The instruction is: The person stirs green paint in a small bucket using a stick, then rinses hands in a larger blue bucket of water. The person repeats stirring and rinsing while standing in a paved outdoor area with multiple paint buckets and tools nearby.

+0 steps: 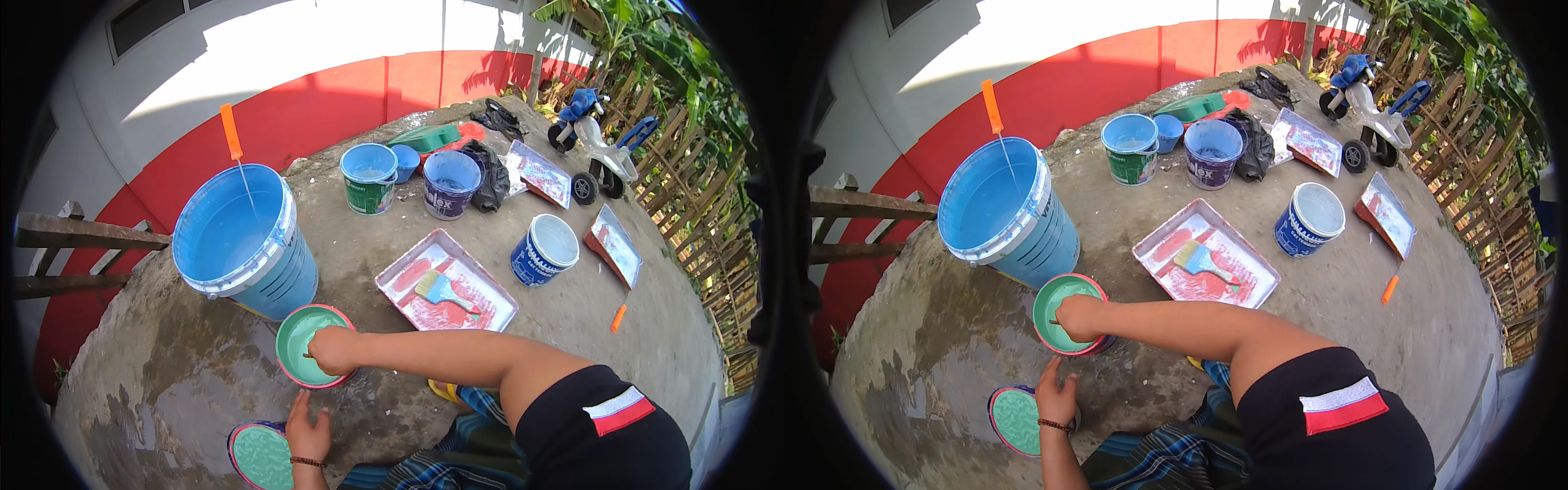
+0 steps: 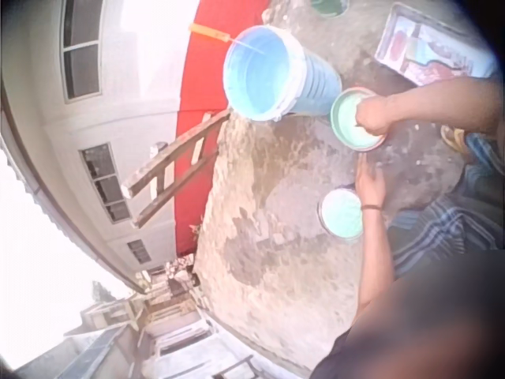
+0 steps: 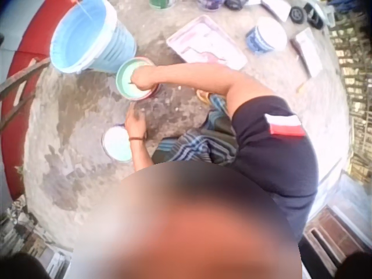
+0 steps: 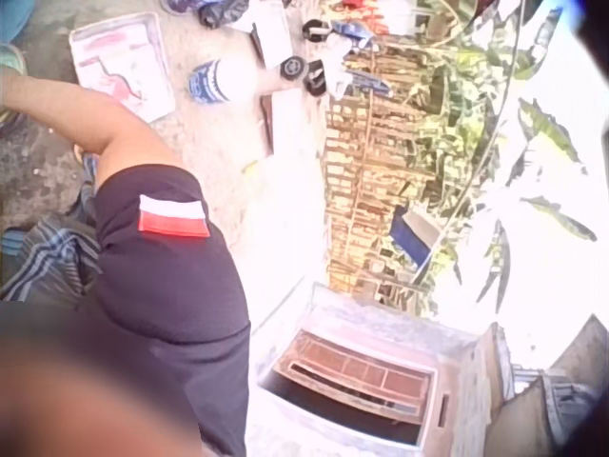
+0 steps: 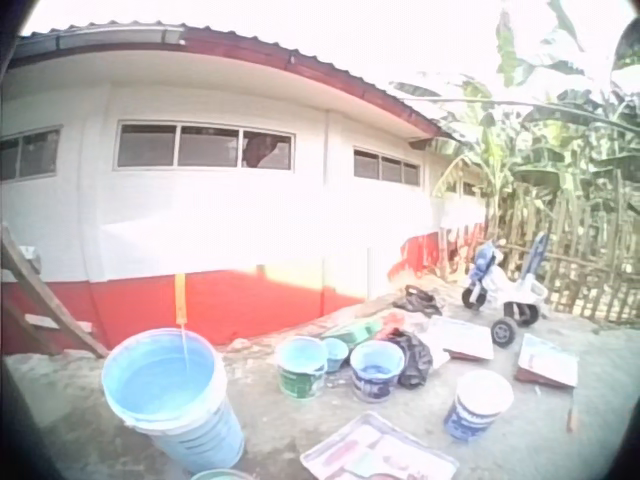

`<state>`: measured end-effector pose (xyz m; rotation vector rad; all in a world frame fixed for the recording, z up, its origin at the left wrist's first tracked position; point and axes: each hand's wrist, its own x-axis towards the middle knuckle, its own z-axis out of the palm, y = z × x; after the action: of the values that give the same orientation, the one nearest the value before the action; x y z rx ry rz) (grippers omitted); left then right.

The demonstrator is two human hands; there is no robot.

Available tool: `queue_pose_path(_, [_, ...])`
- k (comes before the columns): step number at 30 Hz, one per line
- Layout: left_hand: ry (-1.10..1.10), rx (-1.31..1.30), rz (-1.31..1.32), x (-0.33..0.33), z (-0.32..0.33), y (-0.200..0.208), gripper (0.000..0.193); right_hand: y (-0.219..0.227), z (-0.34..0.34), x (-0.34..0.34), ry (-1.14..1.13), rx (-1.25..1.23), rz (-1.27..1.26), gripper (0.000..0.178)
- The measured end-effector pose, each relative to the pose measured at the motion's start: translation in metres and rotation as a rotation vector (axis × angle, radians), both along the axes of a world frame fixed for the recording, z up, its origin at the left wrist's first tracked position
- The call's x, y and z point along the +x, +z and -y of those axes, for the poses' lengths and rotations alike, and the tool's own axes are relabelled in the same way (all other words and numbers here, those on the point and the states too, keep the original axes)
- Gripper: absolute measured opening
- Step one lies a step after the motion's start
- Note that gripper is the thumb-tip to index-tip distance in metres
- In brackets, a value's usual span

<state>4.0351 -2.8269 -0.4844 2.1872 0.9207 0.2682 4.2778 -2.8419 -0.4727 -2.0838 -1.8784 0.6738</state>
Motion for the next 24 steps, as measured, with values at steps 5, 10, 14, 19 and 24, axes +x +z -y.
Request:
queue_pose_path(5, [-0.014, -0.021, 0.024, 0.009, 0.003, 0.006, 0.048, 0.000, -0.002, 0.011, -0.286, 0.253, -0.046, 0.024])
queue_pose_path(10, [-0.021, -0.056, 0.045, 0.013, 0.007, 0.007, 0.048, -0.007, -0.002, 0.021, 0.001, 0.069, 0.024, 0.023])
queue_pose_path(14, [-0.025, -0.049, 0.034, 0.013, 0.008, 0.003, 0.050, -0.004, -0.004, 0.020, -0.175, 0.156, -0.007, 0.023])
queue_pose_path(19, [-0.005, -0.018, 0.026, 0.013, 0.009, -0.001, 0.049, -0.001, -0.009, 0.008, -0.055, 0.078, 0.052, 0.023])
queue_pose_path(24, [0.000, -0.029, 0.036, 0.006, 0.010, -0.003, 0.050, -0.003, -0.012, 0.014, -0.182, 0.188, 0.035, 0.023])
